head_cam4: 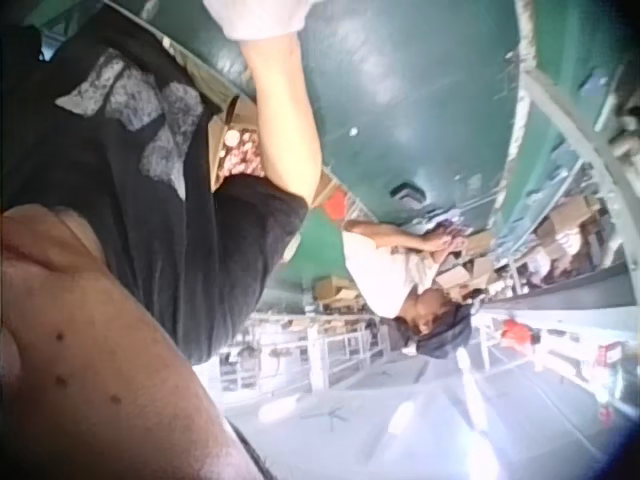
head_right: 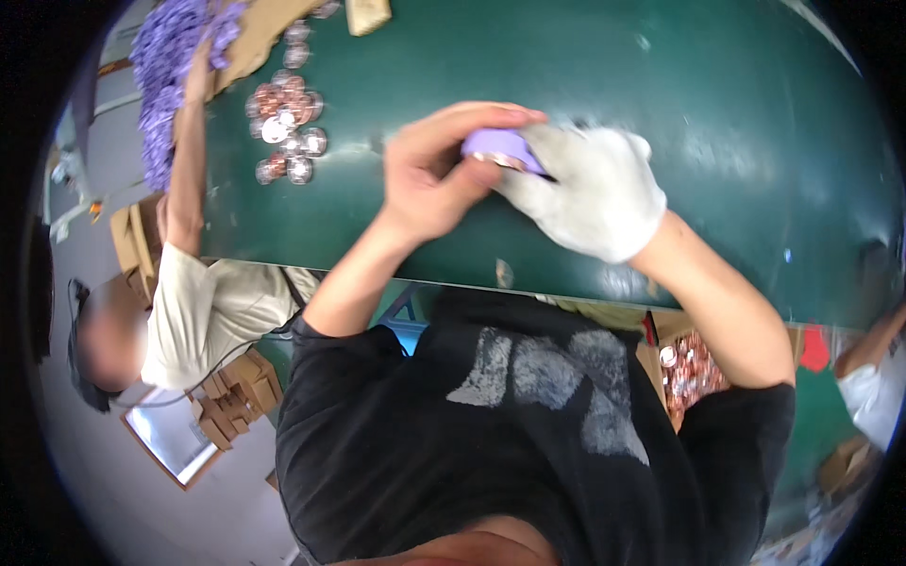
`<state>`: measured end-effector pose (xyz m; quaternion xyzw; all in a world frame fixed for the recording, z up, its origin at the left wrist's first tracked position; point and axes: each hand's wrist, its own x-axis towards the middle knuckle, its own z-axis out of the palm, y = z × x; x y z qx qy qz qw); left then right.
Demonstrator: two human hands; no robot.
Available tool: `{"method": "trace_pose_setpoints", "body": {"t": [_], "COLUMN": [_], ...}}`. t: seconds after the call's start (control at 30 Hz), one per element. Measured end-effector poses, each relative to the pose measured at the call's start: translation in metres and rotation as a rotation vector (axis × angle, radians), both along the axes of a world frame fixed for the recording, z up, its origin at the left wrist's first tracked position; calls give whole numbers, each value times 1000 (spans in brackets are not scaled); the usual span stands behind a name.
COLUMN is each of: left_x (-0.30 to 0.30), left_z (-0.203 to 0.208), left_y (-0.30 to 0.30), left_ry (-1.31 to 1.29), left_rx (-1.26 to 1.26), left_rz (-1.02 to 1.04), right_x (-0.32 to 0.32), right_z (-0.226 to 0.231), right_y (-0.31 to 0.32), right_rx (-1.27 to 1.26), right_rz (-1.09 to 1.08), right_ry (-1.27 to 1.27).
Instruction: The person assembles small circular electronic components into purple plastic housings by hand, taking the components from a cardboard box and inserting them into the housings.
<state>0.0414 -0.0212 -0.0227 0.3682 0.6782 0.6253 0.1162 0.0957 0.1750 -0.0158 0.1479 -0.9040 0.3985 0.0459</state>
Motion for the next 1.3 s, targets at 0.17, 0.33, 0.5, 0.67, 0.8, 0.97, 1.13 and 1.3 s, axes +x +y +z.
{"method": "trace_pose_setpoints", "body": {"t": [0.17, 0.33, 0.5, 0.67, 0.8, 0.97, 1.13, 1.3], "left_x": [10, -22, -98, -239, -328, -313, -229, -291], "left_z": [-13, 6, 22, 45, 37, 13, 67, 55], "left_y": [22, 22, 22, 81, 160, 190, 105, -104], "left_ry": [-338, -205, -95, -763, -680, -482, -208, 334], "left_rx": [261, 121, -144, 100, 161, -34, -196, -295], "left_rz": [34, -39, 173, 280, 188, 159, 57, 859], "right_x": [-6, -9, -27, -21, -14, -26, -20, -16], "right_z": [-11, -15, 17, 5, 3, 4, 13, 13], "right_y": [7, 1, -6, 0, 0, -2, 3, 0], "right_rx": [63, 2, -253, -374, -256, -274, -216, -98], "right_rz": [18, -142, -357, -290, -279, -217, -263, -266], "right_ry": [136, 123, -267, -164, -10, -7, -145, -176]}}
